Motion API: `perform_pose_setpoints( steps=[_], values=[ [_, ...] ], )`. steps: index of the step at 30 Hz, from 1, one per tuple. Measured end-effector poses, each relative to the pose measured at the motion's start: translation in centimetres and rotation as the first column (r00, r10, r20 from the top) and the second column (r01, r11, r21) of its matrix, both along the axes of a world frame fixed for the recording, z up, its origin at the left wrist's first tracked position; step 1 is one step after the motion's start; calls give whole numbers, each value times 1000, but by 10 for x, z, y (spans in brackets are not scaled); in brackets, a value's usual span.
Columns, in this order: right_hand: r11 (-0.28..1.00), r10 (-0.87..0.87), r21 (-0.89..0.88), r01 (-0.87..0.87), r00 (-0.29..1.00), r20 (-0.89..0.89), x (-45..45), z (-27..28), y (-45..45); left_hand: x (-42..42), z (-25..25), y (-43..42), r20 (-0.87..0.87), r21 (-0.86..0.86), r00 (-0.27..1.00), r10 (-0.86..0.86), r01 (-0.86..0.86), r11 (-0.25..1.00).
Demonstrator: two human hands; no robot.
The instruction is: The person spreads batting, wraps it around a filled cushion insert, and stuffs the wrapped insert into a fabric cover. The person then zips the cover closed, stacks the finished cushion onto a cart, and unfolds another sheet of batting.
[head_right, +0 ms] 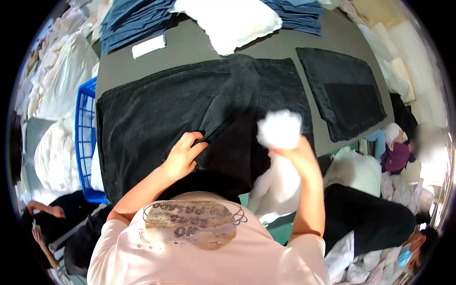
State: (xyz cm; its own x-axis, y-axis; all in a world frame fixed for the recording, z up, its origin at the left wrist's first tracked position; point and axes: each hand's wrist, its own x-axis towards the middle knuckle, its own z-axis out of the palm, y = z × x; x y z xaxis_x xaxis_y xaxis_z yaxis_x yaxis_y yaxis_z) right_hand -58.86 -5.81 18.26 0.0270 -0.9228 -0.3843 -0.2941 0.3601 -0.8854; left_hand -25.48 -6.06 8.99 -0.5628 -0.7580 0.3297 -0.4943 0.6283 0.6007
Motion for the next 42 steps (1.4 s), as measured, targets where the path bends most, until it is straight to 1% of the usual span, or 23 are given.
perform_pose_setpoints(
  steps=[1,4,5,7,9,11,13,15,17,19,21,23,26,29,32,35,36,37,38,39,40,41,42],
  values=[
    [991,-22,133,-21,948,317,11,20,-17,6,10,-3,18,-142,1000,-24,26,990],
    [961,190,161,-224,961,202,47,-14,-77,29,44,-15,120,-296,993,8,28,955],
    [947,318,-44,-318,948,2,53,-47,-93,49,51,-22,174,-344,984,43,20,939],
    [962,265,-68,-265,964,-9,63,-60,-109,105,64,-42,287,-433,942,174,-34,901],
    [993,112,2,-116,966,234,77,-40,-107,178,71,-72,410,-505,858,309,-69,860],
    [994,-34,108,17,986,160,81,-40,-100,251,63,-109,543,-480,726,421,-143,866],
    [993,6,120,-18,995,100,79,-63,-83,318,31,-138,673,-526,564,478,-89,846],
    [987,92,135,-91,996,2,78,-86,-59,357,-3,-152,962,-112,174,208,-446,888],
    [989,53,138,-47,998,-39,85,-90,-31,371,-51,-147,926,-74,245,288,-629,774],
    [976,-49,212,42,998,28,87,-76,-10,353,-60,-132,654,-287,451,608,-596,750],
    [966,-119,230,117,993,-6,73,-85,8,351,-77,-114,402,-408,566,720,-593,694],
    [946,-169,270,182,983,-69,67,-80,22,357,-83,-114,316,-227,627,712,-678,699],
    [941,-155,282,185,980,-125,68,-71,45,385,-112,-136,133,157,475,870,-877,454],
    [941,-186,262,213,975,-123,80,-58,51,384,-110,-155,350,-17,370,861,-916,400],
    [938,-264,223,265,964,-35,93,-30,51,370,-77,-161,571,93,482,665,-842,531],
    [946,-307,106,307,952,-15,98,-7,54,373,-88,-170,327,-7,466,822,-869,495],
    [947,-311,90,309,950,5,88,-8,60,365,-68,-172,63,492,535,843,-751,440],
    [935,-331,152,321,943,44,77,-9,70,357,-50,-172,-189,846,458,869,-373,381],
    [918,-354,221,330,932,79,65,-11,85,315,-5,-155,-509,854,321,799,72,515],
    [897,-377,291,333,920,111,54,-14,101,314,-1,-160,-653,737,376,658,517,436],
    [884,-370,350,311,922,115,41,-24,118,247,29,-139,-666,743,338,665,379,551],
    [867,-359,408,284,925,119,29,-36,136,190,66,-130,-728,642,309,613,621,450],
    [834,-383,474,284,915,127,23,-48,154,143,56,-137,-695,667,295,656,604,436]
  ],
)
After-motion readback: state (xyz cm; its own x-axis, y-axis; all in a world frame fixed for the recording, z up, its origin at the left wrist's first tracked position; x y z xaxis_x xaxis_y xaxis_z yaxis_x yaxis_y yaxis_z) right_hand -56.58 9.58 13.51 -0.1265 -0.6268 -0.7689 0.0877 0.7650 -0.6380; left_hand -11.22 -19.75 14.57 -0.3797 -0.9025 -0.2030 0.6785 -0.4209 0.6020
